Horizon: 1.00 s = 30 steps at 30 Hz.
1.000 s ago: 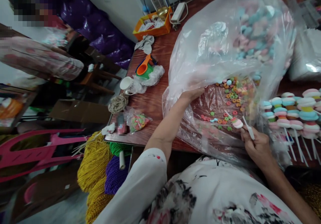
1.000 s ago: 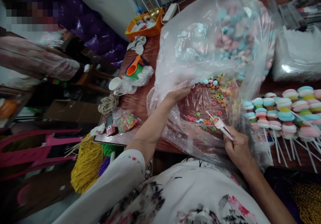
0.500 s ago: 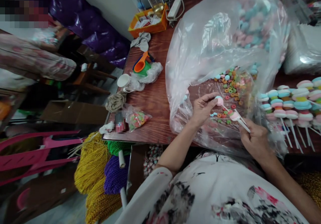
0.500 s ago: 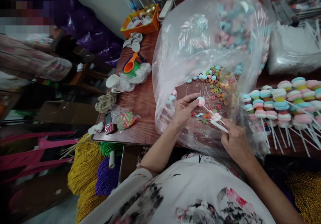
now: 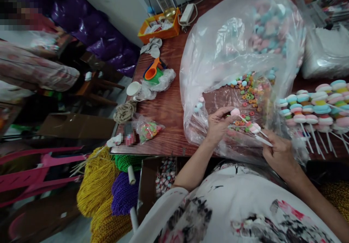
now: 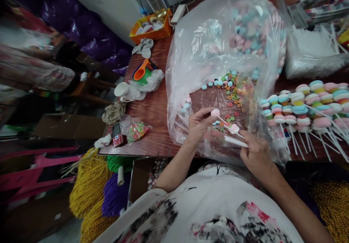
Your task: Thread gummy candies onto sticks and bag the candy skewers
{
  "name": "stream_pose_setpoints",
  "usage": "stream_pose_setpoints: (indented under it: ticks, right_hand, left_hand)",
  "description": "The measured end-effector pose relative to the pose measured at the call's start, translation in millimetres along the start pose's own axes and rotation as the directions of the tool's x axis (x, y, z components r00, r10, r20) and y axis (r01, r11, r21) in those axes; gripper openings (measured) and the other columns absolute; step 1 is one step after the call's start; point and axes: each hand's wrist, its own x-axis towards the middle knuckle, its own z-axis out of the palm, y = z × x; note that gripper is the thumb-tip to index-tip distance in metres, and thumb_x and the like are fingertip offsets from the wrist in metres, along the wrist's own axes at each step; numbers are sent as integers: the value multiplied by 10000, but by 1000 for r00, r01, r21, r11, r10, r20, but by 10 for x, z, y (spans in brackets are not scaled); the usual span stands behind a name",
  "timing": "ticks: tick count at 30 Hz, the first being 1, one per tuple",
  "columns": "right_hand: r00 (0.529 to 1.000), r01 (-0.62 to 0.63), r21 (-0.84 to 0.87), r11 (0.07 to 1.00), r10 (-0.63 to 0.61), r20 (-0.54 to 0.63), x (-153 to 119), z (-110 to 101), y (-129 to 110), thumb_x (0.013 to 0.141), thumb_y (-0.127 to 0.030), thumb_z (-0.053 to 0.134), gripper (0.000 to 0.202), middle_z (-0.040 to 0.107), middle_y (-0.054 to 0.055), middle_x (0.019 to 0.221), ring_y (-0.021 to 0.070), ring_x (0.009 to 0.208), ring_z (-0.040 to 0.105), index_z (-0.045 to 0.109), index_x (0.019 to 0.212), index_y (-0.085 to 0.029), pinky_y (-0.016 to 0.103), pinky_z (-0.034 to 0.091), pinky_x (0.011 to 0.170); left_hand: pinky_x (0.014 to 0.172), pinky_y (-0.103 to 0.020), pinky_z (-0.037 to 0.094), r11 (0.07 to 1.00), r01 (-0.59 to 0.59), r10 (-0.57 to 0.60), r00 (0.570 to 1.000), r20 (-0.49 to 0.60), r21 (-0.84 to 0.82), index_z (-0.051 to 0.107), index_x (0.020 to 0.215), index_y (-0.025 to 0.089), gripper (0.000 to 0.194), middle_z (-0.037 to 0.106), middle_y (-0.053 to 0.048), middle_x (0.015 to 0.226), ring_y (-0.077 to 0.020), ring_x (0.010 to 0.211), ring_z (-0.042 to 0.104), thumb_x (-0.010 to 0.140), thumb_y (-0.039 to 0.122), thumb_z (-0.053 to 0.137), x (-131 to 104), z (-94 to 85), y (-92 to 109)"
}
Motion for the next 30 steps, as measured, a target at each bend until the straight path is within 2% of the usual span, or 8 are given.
stream_pose_setpoints:
  ticks: [8,13,19,24,28,30]
  right_hand:
    - [997,57,-22,998,-56,49,23,-28,3,716,-21,441,472,761,102,981,217,779,730,621,1136,-139,316,576,676]
    - [993,81,-36,996,-77,95,45,-60,46,730,-15,454,467,759,95,1026,217,810,732,631,1141,-145,324,578,707]
    - [984,33,-46,998,-25,175,65,-92,42,706,-11,461,516,763,59,996,216,815,721,647,1159,-176,322,564,711]
    - [988,-39,3,999,38,146,60,-5,-40,706,-18,446,498,764,65,976,201,759,716,647,1140,-160,306,569,700]
    - [993,-66,101,993,55,107,20,147,-130,708,-28,444,483,763,53,911,188,727,714,640,1124,-175,286,562,664]
    - [993,-66,150,987,50,111,12,201,-167,706,-31,444,466,757,43,853,184,695,706,640,1101,-181,276,545,624]
  left_hand:
    - [789,-240,531,999,34,-35,999,-23,-14,784,868,217,337,743,-3,888,-113,812,659,554,243,902,-22,-3,-23]
    - [739,-244,549,998,30,-31,999,32,50,788,847,214,308,746,-11,858,-122,779,669,566,277,899,-22,-54,-36]
    - [700,-241,529,959,-185,165,980,110,216,789,806,227,190,731,-13,812,-116,753,661,641,278,870,-19,-113,-19]
    - [726,-277,518,863,-390,343,919,195,321,789,843,245,104,747,-21,788,-129,757,655,743,221,799,-27,-83,2]
    - [716,-292,517,802,-458,421,889,180,383,784,872,260,103,755,-16,808,-134,753,649,794,203,747,-56,-41,22]
    - [752,-308,524,761,-508,461,861,216,402,777,922,274,148,767,-18,868,-140,788,666,822,185,714,-72,-33,41]
